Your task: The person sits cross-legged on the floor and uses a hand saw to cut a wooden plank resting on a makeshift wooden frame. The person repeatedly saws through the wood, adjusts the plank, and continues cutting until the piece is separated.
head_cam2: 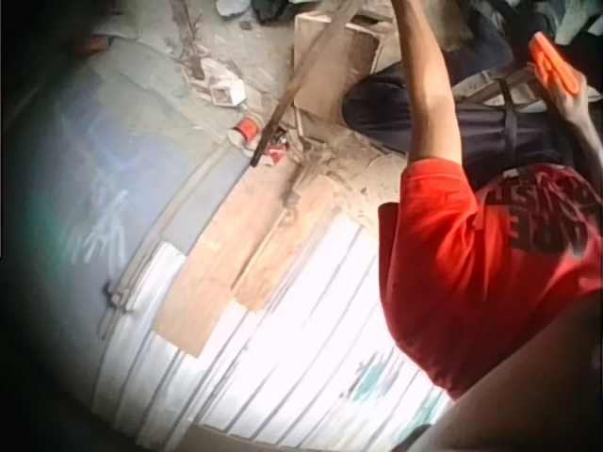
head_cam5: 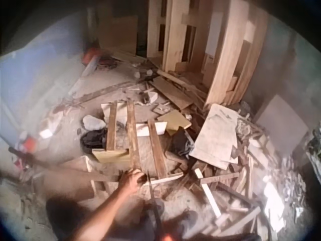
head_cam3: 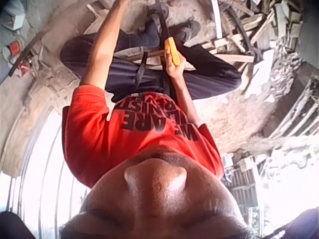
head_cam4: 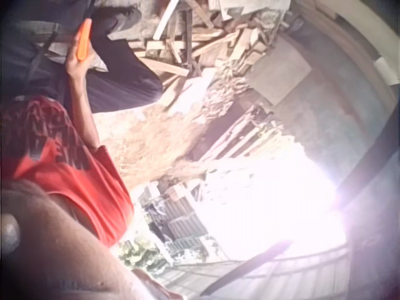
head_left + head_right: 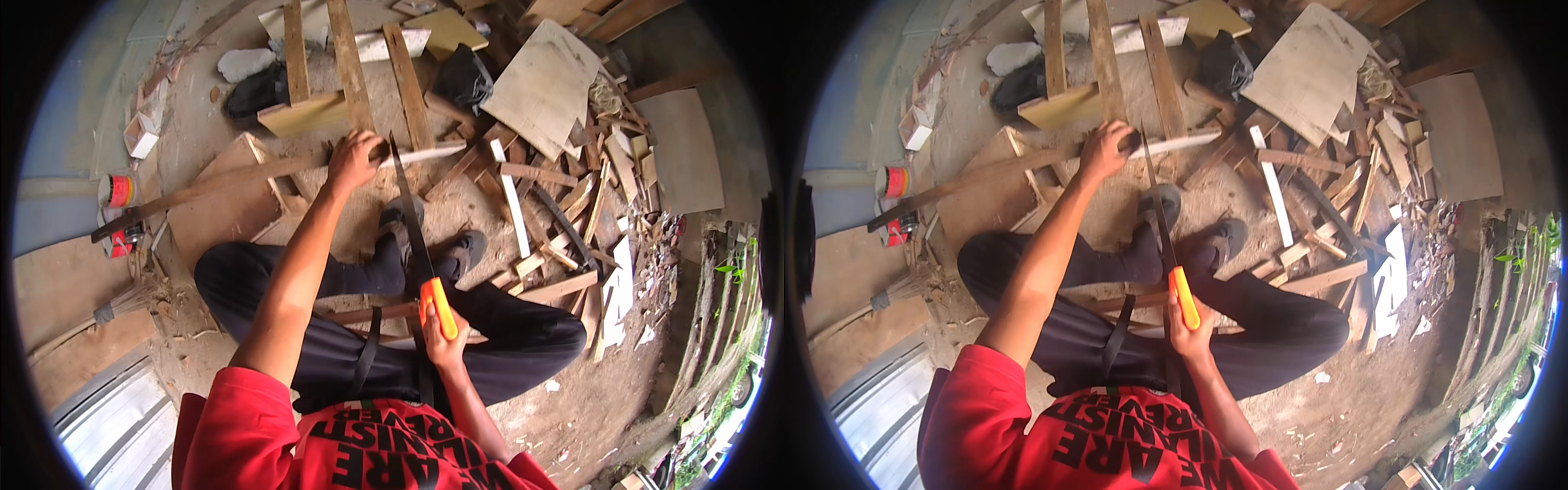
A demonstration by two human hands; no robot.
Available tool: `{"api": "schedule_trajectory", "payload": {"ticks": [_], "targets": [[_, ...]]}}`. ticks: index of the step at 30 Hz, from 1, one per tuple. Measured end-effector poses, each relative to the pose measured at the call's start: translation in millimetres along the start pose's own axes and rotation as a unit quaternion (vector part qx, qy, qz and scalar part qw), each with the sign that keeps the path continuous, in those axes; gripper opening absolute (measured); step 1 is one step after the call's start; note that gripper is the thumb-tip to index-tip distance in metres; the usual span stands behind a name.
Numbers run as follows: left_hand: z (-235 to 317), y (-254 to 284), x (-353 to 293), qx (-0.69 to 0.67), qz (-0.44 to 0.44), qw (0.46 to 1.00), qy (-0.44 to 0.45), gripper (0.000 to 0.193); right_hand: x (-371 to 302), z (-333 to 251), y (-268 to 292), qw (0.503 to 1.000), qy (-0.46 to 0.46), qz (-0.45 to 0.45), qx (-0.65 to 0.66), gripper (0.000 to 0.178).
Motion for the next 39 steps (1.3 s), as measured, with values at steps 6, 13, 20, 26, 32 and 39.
{"api": "schedule_trajectory", "payload": {"ticks": [6,13,20,26,32,39], "targets": [[10.0,7.0,9.3,-0.041,-0.025,0.999,0.008,0.037,89.0,-4.9,-42.2,1.0,0.0,0.028,0.002,0.032],[3.1,5.0,7.3,-0.053,-0.048,0.997,0.025,0.041,-1.8,18.7,-10.1,0.999,-0.042,-0.008,0.006,0.019],[1.1,3.3,15.5,-0.034,-0.042,0.998,0.013,0.042,106.1,-8.4,-56.8,1.0,-0.006,0.02,0.004,0.033],[5.9,6.1,3.9,-0.022,-0.069,0.997,0.037,0.044,29.1,3.1,-24.2,1.0,-0.004,0.01,0.014,0.019],[7.9,3.6,8.6,-0.018,-0.038,0.999,0.009,0.04,117.9,-9.6,-54.5,1.0,-0.011,0.022,0.004,0.029],[11.8,5.1,2.1,0.007,-0.036,0.999,0.01,0.038,11.5,3.4,-22.0,1.0,0.0,0.008,0.007,0.022]]}}
Point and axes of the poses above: each hand's wrist, its own x-axis towards the middle knuckle, its own y-axis out of the back of the hand, z = x × y, the point moved 1 cm from there along x, towards the middle knuckle, and after that the axes turned 7 degrees about -x, right-handed, at the moved point
